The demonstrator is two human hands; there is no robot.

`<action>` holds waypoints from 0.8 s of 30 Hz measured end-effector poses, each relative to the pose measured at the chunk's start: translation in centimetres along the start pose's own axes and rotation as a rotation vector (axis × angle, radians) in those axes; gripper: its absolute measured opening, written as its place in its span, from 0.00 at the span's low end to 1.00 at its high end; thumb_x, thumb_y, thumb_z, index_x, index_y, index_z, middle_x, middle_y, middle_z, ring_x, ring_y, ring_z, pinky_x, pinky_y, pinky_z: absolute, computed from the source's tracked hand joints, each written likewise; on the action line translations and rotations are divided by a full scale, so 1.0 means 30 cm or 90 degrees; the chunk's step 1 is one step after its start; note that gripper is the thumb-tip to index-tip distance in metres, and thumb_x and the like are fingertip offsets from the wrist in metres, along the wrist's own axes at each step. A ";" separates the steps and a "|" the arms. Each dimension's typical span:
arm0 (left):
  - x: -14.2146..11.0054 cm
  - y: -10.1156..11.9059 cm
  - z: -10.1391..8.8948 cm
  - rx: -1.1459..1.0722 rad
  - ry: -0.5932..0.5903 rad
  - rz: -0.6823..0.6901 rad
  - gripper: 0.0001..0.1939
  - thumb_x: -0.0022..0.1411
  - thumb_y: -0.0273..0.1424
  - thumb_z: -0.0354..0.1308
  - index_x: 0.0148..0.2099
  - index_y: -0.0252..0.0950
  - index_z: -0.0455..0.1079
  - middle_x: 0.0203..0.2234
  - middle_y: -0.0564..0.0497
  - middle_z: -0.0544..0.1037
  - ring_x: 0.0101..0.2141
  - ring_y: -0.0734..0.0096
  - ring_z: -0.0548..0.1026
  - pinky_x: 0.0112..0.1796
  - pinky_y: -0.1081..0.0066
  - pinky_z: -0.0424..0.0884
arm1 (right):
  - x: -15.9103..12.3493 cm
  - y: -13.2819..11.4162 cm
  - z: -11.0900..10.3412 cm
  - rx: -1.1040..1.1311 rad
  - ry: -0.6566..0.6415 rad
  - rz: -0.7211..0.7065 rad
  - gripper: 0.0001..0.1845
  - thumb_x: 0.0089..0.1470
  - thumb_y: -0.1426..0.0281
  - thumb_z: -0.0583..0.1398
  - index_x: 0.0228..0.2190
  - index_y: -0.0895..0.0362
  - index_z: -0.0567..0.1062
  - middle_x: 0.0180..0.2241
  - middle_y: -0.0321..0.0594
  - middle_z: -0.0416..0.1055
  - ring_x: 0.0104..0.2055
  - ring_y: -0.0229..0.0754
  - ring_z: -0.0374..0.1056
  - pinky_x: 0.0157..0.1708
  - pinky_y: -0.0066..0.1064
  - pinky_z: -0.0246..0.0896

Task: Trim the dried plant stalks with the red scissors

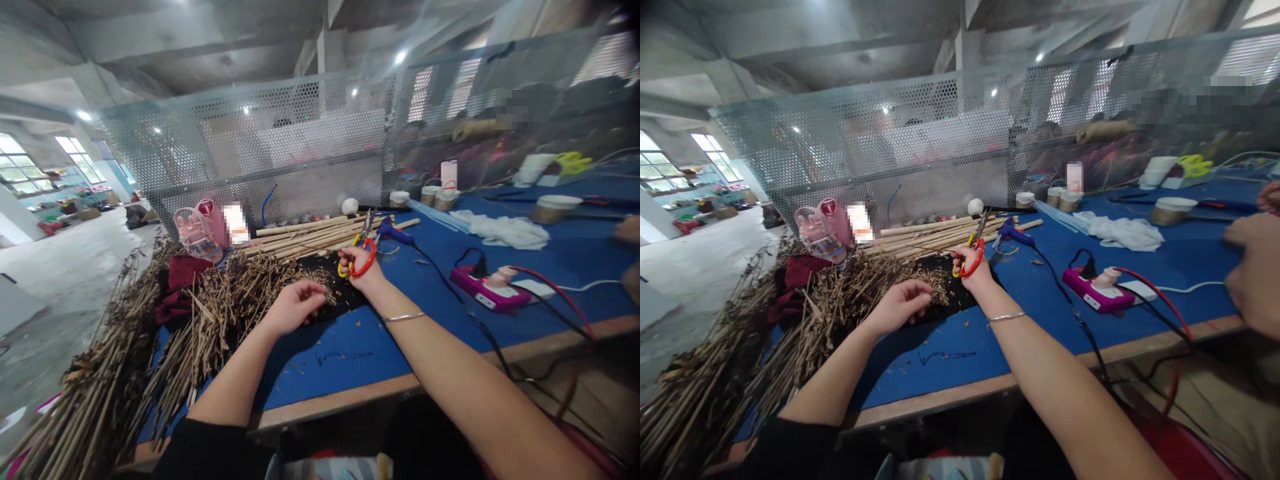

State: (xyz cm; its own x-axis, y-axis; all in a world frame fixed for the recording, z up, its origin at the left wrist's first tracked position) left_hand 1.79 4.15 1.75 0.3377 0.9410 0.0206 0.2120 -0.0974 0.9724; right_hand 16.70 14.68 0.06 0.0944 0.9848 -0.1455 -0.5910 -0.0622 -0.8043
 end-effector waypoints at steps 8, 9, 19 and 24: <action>-0.083 -0.046 0.086 0.382 -0.322 -0.095 0.18 0.40 0.36 0.64 0.36 0.34 0.71 0.18 0.56 0.71 0.19 0.77 0.67 0.21 0.79 0.59 | -0.015 -0.001 0.006 0.005 0.006 0.015 0.05 0.36 0.77 0.56 0.17 0.59 0.63 0.14 0.33 0.63 0.14 0.28 0.54 0.08 0.18 0.43; -0.089 -0.043 0.095 0.384 -0.329 -0.105 0.15 0.43 0.34 0.62 0.36 0.34 0.71 0.17 0.55 0.71 0.19 0.77 0.67 0.21 0.79 0.59 | -0.015 -0.002 0.007 0.007 0.004 0.016 0.05 0.36 0.77 0.56 0.17 0.59 0.63 0.14 0.32 0.63 0.14 0.28 0.54 0.08 0.18 0.43; -0.378 -0.119 0.408 0.245 -0.295 -0.077 0.05 0.46 0.25 0.58 0.26 0.36 0.75 0.24 0.52 0.76 0.26 0.75 0.70 0.30 0.78 0.64 | -0.029 0.007 0.023 0.003 -0.025 0.036 0.05 0.37 0.77 0.56 0.17 0.59 0.63 0.14 0.32 0.63 0.14 0.28 0.54 0.08 0.18 0.44; -0.397 -0.343 0.376 0.222 -0.108 -0.216 0.11 0.53 0.31 0.52 0.35 0.35 0.75 0.24 0.49 0.76 0.26 0.69 0.71 0.30 0.71 0.66 | -0.041 0.015 0.037 0.002 -0.044 0.041 0.05 0.37 0.77 0.56 0.17 0.59 0.62 0.14 0.32 0.63 0.13 0.28 0.54 0.09 0.18 0.43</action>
State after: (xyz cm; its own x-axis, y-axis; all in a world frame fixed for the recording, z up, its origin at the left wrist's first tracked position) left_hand 5.92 -9.73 -11.12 0.3339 0.8757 -0.3489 0.6192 0.0754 0.7816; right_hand 15.41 13.62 0.51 0.0007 0.9878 -0.1558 -0.5967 -0.1246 -0.7927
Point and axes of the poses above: each hand's wrist, its own x-axis towards the middle knuckle, its own z-axis out of the palm, y = z × x, the point moved 6 cm from there along x, towards the middle knuckle
